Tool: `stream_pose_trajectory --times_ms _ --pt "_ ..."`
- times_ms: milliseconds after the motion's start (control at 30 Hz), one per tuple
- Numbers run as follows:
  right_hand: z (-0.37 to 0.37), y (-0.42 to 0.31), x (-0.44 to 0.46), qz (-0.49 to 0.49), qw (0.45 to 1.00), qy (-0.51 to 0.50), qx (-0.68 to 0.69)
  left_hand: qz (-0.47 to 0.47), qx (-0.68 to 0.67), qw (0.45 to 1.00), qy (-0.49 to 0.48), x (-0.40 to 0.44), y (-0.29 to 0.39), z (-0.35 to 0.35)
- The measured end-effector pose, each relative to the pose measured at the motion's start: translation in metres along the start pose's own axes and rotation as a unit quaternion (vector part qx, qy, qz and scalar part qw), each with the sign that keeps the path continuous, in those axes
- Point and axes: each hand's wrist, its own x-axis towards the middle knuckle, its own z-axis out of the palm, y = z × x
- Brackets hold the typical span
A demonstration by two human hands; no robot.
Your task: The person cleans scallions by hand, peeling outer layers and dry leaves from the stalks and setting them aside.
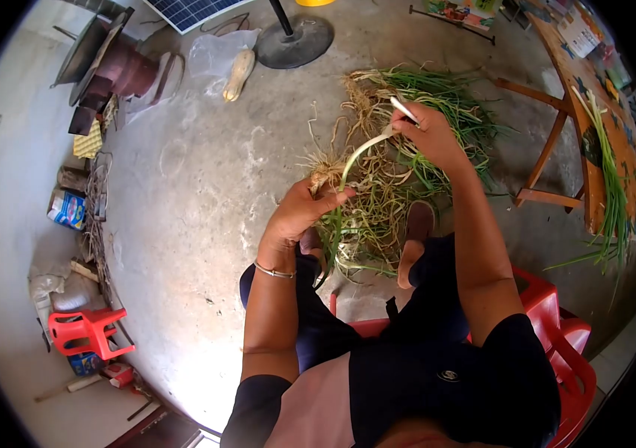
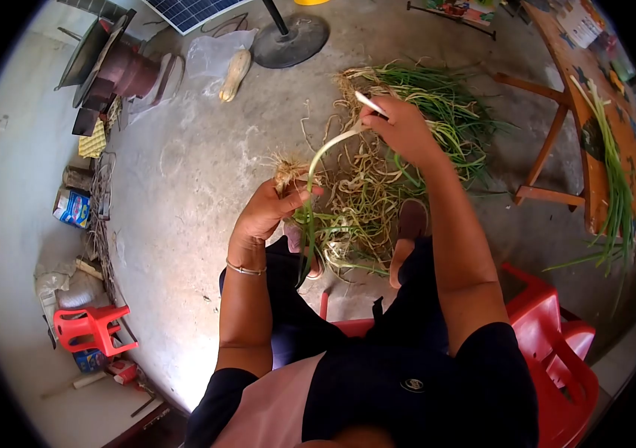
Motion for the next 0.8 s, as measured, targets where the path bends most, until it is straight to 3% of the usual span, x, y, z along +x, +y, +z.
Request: stream_pose_trajectory --times_ms 67,200,267,333,567,667,800 --pt "0.011 -0.006 -0.003 -0.036 0.999 -0.015 -0.036 0.063 0.029 0.997 0.033 0.005 -0.008 0.002" --pt "0.029 -0.011 -0.007 -0.132 0.987 -0.038 -0.088 0.051 0.014 0.997 0.057 0.015 -0.012 0.006" --pt "0.027 -0.005 -0.005 -0.127 0.987 -0.019 -0.095 0.057 0.058 0.994 0.069 0.018 -0.012 0.004" --pt "0.019 -0.004 -0.002 -0.061 0.994 0.041 -0.08 0.052 0.062 0.993 0.084 0.017 -0.007 0.003" --pt "0.013 0.025 0.005 -0.071 0.98 0.116 -0.144 0.044 0.03 0.994 0.097 0.017 -0.011 0.002" --pt "0.005 0.015 0.004 0.012 0.989 0.076 -0.129 0.039 0.021 0.994 0.103 0.015 -0.011 0.0" --pt "0.013 0.025 0.002 0.021 0.996 0.005 -0.091 0.011 0.017 0.992 0.126 0.013 -0.008 -0.006"
